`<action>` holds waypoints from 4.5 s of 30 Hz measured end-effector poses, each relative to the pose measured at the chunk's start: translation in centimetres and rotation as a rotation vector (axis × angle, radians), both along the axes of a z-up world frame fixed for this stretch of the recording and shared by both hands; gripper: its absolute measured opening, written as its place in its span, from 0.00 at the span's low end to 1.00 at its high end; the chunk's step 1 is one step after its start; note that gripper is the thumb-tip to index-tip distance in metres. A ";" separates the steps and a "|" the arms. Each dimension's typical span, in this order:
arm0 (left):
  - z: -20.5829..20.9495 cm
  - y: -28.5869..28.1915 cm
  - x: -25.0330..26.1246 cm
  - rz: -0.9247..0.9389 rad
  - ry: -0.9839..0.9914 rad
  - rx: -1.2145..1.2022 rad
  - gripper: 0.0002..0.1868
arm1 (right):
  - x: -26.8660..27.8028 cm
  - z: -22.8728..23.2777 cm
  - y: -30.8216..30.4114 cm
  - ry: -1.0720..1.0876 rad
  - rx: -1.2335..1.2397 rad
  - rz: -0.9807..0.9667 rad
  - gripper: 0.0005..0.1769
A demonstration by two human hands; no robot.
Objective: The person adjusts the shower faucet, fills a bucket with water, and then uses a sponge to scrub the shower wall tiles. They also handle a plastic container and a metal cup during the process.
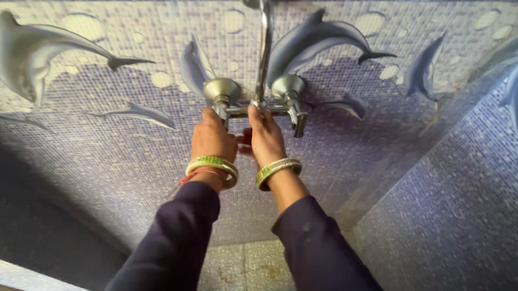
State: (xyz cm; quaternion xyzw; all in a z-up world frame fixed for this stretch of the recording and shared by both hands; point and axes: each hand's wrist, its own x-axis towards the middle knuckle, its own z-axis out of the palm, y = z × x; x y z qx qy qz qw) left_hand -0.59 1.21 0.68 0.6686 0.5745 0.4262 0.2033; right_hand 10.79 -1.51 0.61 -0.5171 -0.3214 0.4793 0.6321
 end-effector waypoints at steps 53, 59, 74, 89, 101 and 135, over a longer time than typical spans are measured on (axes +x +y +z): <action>0.8 -0.5 0.7 0.047 0.087 -0.107 0.21 | 1.6 4.3 -1.1 -1.589 0.050 0.114 0.14; 0.6 -0.5 0.3 0.029 0.087 -0.085 0.22 | 0.9 3.9 0.1 -1.789 -0.076 0.137 0.13; -0.2 -0.2 0.3 0.035 0.054 0.006 0.18 | 1.1 3.7 -0.3 -1.779 -0.014 0.149 0.14; -1.5 -0.3 -0.1 -0.002 -0.176 0.180 0.21 | -0.5 3.1 -4.6 -1.418 0.137 -0.323 0.26; -1.7 -0.3 2.6 0.054 -1.300 -0.318 0.32 | 0.1 2.8 -2.8 -1.624 0.098 -0.251 0.26; -2.6 0.8 -1.1 -0.219 -1.362 -0.539 0.13 | 2.2 2.5 -3.5 -0.993 0.011 -0.158 0.25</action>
